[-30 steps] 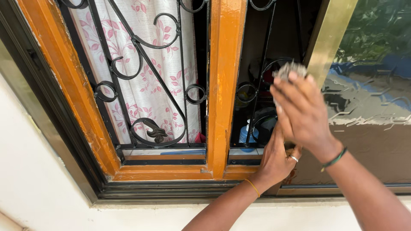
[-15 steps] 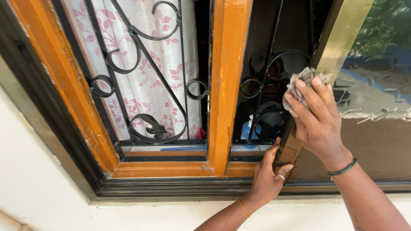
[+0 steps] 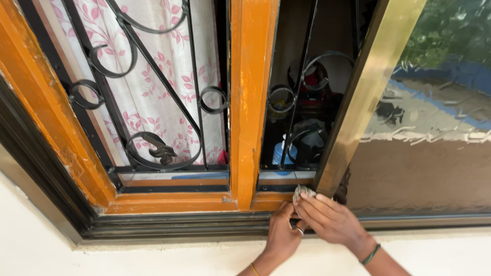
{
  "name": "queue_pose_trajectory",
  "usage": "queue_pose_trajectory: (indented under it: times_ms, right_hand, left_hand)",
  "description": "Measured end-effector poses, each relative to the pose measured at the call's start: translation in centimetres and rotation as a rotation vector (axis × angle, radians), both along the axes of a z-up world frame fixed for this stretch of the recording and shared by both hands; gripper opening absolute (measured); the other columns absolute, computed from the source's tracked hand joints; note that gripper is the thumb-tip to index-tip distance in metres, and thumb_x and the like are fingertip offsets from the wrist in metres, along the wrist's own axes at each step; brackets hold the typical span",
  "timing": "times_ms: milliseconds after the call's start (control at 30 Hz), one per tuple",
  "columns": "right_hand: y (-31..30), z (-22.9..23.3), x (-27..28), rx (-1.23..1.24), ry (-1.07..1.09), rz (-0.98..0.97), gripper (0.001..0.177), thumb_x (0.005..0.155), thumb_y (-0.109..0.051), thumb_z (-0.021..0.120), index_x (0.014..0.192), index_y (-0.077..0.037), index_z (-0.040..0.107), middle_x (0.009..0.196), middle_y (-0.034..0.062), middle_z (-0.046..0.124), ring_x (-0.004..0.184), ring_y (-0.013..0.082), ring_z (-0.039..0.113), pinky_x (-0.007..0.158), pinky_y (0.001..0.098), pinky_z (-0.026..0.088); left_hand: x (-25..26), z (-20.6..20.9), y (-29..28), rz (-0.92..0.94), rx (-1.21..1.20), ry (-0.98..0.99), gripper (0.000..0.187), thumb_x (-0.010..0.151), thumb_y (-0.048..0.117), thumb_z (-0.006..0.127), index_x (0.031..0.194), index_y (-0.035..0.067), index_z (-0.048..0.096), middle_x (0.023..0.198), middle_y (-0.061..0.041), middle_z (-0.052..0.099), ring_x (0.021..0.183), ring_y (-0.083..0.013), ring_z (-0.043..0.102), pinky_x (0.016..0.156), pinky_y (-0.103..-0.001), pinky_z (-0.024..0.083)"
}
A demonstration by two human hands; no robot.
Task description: The person wipes the glass pane of a window with a cloth, then cleans the window frame and the metal security grille. The person uses a cloth to wipe the surfaces.
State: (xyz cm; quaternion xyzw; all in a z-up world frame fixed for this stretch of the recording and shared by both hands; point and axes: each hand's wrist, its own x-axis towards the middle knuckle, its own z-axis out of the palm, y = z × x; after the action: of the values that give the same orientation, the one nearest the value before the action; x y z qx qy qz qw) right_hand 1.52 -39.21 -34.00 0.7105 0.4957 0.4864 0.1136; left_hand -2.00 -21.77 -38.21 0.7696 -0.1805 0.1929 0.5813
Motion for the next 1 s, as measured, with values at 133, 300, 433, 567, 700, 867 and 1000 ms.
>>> queue_pose_trajectory:
  times_ms: [133, 300, 433, 567, 700, 867, 1000]
  right_hand:
    - [-0.2, 6.9, 0.7, 0.005, -0.124, -0.029, 0.025, 0.094, -0.015, 0.063, 0.115, -0.006, 0.073, 0.123, 0.0120, 0.069, 0.126, 0.0258, 0.059, 0.101, 0.0412, 0.045]
    - [0.9, 12.9, -0.3, 0.193, -0.095, 0.028, 0.018, 0.092, -0.010, 0.066, 0.108, -0.005, 0.072, 0.118, 0.0117, 0.069, 0.127, 0.0271, 0.059, 0.109, 0.0470, 0.047]
    - [0.9, 9.8, 0.2, 0.136, -0.071, 0.064, 0.019, 0.092, -0.010, 0.065, 0.108, -0.003, 0.073, 0.118, 0.0144, 0.069, 0.126, 0.0283, 0.060, 0.112, 0.0461, 0.044]
    - [0.1, 2.5, 0.2, -0.019, 0.070, 0.023, 0.028, 0.089, -0.018, 0.061, 0.112, -0.005, 0.072, 0.123, 0.0126, 0.069, 0.127, 0.0266, 0.060, 0.113, 0.0442, 0.040]
    - [-0.4, -1.0, -0.1, -0.057, 0.029, 0.019, 0.031, 0.095, -0.017, 0.057, 0.122, -0.007, 0.070, 0.131, 0.0102, 0.068, 0.133, 0.0215, 0.056, 0.116, 0.0395, 0.041]
    - [-1.0, 6.0, 0.6, 0.060, -0.102, -0.044, 0.036, 0.092, -0.012, 0.061, 0.128, -0.013, 0.069, 0.142, 0.0067, 0.062, 0.135, 0.0232, 0.053, 0.110, 0.0441, 0.045]
    - [0.5, 8.8, -0.7, 0.353, -0.077, -0.137, 0.042, 0.095, -0.005, 0.062, 0.136, -0.012, 0.067, 0.150, 0.0062, 0.056, 0.142, 0.0280, 0.049, 0.116, 0.0487, 0.046]
  left_hand:
    - [0.7, -0.8, 0.0, -0.063, -0.083, 0.040, 0.029, 0.086, -0.003, 0.077, 0.112, -0.004, 0.065, 0.105, -0.013, 0.067, 0.091, -0.0205, 0.069, 0.083, -0.031, 0.059]
    - [0.3, -0.8, 0.0, -0.053, -0.046, 0.031, 0.032, 0.087, -0.004, 0.075, 0.116, -0.003, 0.064, 0.106, -0.011, 0.067, 0.093, -0.0186, 0.068, 0.085, -0.030, 0.059]
    - [0.7, -0.7, -0.2, -0.060, -0.064, 0.002, 0.032, 0.086, -0.003, 0.076, 0.116, -0.003, 0.064, 0.106, -0.011, 0.067, 0.092, -0.0193, 0.068, 0.085, -0.030, 0.058]
    - [0.9, -1.0, 0.2, -0.075, -0.050, 0.028, 0.028, 0.084, -0.003, 0.078, 0.109, -0.002, 0.064, 0.104, -0.010, 0.065, 0.092, -0.0192, 0.069, 0.087, -0.030, 0.058]
    - [0.5, -1.4, 0.7, -0.088, -0.055, 0.018, 0.031, 0.082, -0.006, 0.076, 0.110, -0.003, 0.062, 0.105, -0.009, 0.064, 0.095, -0.0191, 0.069, 0.089, -0.031, 0.058]
    - [0.8, -1.6, 0.7, -0.104, -0.092, 0.021, 0.032, 0.084, -0.004, 0.077, 0.113, -0.002, 0.063, 0.110, -0.010, 0.066, 0.096, -0.0181, 0.068, 0.091, -0.030, 0.057]
    - [1.2, -2.5, 0.6, -0.096, -0.102, -0.009, 0.030, 0.086, -0.004, 0.075, 0.113, -0.002, 0.064, 0.109, -0.011, 0.068, 0.094, -0.0178, 0.069, 0.088, -0.031, 0.058]
